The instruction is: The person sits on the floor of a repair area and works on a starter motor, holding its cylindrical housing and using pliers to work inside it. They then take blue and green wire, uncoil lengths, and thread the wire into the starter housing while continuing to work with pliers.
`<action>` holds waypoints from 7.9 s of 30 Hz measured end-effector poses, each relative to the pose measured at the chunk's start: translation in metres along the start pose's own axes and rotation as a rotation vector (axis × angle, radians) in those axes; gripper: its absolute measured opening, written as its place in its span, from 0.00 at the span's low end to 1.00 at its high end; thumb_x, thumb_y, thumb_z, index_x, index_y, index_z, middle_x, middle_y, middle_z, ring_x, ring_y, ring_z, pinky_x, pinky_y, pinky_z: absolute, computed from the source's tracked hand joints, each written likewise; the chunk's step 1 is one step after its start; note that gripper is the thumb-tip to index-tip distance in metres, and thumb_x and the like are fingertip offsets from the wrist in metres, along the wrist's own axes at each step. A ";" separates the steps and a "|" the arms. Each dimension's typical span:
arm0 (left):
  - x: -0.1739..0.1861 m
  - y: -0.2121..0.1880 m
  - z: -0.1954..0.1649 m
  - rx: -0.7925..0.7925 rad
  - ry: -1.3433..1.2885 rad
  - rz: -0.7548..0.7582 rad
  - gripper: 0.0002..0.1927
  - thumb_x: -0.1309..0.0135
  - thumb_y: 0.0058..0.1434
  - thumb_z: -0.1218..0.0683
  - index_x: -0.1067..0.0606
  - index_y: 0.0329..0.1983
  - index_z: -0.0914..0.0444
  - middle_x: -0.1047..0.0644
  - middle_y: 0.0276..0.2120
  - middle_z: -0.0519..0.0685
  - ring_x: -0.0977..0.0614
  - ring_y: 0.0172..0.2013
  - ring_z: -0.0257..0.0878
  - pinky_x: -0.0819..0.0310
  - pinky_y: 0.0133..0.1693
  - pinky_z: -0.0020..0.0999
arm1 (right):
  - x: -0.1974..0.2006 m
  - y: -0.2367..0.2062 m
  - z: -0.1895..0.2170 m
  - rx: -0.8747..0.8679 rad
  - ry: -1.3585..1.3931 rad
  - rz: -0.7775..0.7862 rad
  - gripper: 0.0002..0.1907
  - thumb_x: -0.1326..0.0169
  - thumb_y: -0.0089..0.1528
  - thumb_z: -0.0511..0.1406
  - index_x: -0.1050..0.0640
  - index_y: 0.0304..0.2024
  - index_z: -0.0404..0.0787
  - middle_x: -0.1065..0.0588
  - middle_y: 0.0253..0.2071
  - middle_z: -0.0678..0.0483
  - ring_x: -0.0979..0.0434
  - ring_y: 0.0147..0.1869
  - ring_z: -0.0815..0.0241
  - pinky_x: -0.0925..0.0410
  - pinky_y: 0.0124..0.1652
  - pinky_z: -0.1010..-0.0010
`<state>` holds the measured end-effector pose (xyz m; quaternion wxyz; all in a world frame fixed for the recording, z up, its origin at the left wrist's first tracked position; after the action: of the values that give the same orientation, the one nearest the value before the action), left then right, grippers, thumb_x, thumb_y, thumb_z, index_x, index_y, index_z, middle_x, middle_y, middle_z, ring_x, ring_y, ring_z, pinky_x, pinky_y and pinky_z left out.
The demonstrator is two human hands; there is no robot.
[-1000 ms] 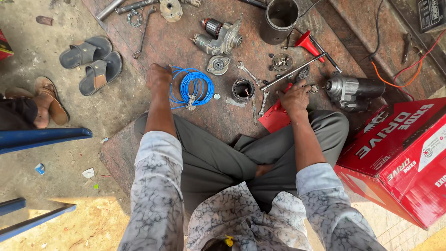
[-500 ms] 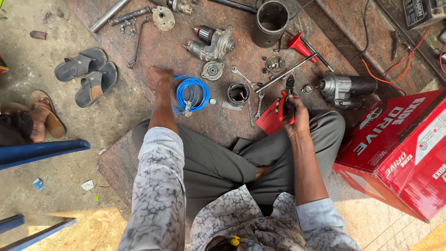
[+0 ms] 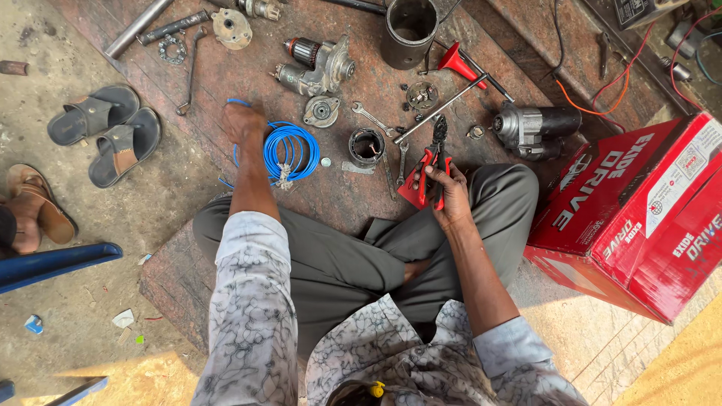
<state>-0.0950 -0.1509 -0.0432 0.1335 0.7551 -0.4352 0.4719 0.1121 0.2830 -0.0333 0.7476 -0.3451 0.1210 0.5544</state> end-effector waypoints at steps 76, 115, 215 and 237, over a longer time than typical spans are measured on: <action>-0.069 -0.009 -0.114 -0.091 -1.294 0.429 0.13 0.44 0.63 0.67 0.34 0.46 0.66 0.20 0.38 0.55 0.12 0.31 0.48 0.20 0.26 0.35 | -0.048 0.024 -0.003 -0.192 -0.285 0.322 0.15 0.46 0.67 0.34 0.23 0.54 0.32 0.21 0.52 0.45 0.20 0.59 0.51 0.27 0.56 0.59; -0.097 -0.317 -0.061 -0.398 -0.522 0.306 0.05 0.42 0.60 0.63 0.20 0.39 0.67 0.17 0.33 0.58 0.13 0.35 0.51 0.22 0.37 0.42 | 0.002 0.012 0.056 0.131 0.003 0.103 0.10 0.48 0.68 0.30 0.23 0.49 0.32 0.21 0.52 0.42 0.20 0.58 0.45 0.24 0.54 0.54; 0.090 -0.186 -0.076 -0.898 0.001 0.287 0.18 0.46 0.67 0.52 0.24 0.60 0.56 0.19 0.40 0.62 0.20 0.43 0.62 0.27 0.44 0.59 | -0.183 -0.011 -0.015 -0.115 -0.973 0.666 0.19 0.42 0.64 0.38 0.20 0.58 0.41 0.20 0.54 0.54 0.26 0.61 0.61 0.38 0.64 0.66; 0.064 -0.135 -0.032 -0.280 -1.093 0.723 0.16 0.42 0.74 0.58 0.30 0.58 0.73 0.30 0.28 0.56 0.34 0.27 0.34 0.44 0.26 0.30 | -0.195 -0.005 -0.001 0.614 -1.373 0.353 0.20 0.36 0.63 0.40 0.29 0.33 0.29 0.31 0.31 0.40 0.32 0.35 0.37 0.34 0.39 0.53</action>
<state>0.0029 -0.0861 0.0551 -0.1761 0.6678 -0.7228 -0.0243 0.0474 0.1364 0.0780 0.6180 0.3232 -0.1681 0.6967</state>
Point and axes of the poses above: each hand's wrist, its own y-axis towards the middle knuckle, its own x-axis out of the back of the hand, z = x × y, the point moved 9 cm from there along y, towards the middle knuckle
